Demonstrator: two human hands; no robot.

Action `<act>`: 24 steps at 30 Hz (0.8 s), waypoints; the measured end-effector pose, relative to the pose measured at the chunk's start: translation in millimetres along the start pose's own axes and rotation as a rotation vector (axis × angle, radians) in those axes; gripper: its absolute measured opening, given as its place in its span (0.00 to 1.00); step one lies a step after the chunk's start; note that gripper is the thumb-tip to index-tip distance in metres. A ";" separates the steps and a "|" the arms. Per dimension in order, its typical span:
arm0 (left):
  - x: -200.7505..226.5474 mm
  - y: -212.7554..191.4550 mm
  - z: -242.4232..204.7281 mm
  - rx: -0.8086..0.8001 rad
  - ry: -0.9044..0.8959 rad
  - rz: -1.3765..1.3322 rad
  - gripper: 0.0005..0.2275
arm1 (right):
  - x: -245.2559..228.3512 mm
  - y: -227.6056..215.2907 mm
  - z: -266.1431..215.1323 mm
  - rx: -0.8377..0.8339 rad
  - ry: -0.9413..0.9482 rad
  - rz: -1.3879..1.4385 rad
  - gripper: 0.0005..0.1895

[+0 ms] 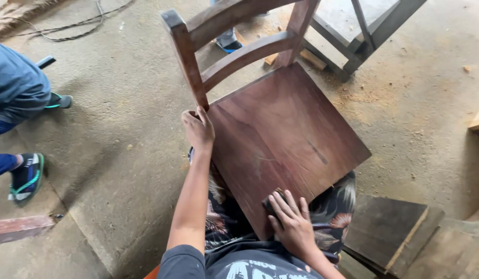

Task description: The person sits on the floor with a wooden chair placed on their lap and uses a sanding block to smooth the chair's seat. They rub the sanding block back and forth across the surface of the seat, focusing on the edges and corners.

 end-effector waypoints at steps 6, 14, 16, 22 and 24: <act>9.0 -0.3 -15.5 0.176 0.314 0.194 0.17 | -1.9 11.5 -0.1 0.006 0.080 0.000 0.28; 32.9 -39.8 -19.8 0.146 0.308 -0.141 0.28 | -10.7 13.6 0.2 0.005 0.095 -0.040 0.33; 16.7 -29.7 -15.4 0.110 0.129 -0.190 0.32 | -6.9 -2.7 -5.7 -0.074 0.059 0.011 0.32; 6.5 -12.1 -0.1 0.050 0.128 -0.307 0.26 | -3.5 -0.3 -0.2 -0.141 0.020 0.050 0.31; -3.6 -4.8 -9.0 -0.016 0.082 -0.276 0.27 | -10.5 8.1 4.1 -0.179 0.056 0.136 0.33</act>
Point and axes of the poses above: each hand's wrist, its own z-axis towards the middle knuckle, its own y-axis out of the palm, x = y × z, the point moved 10 cm from there along z, towards the middle knuckle, and after that the axes turned 9 degrees about -y, right-handed, at the moved point
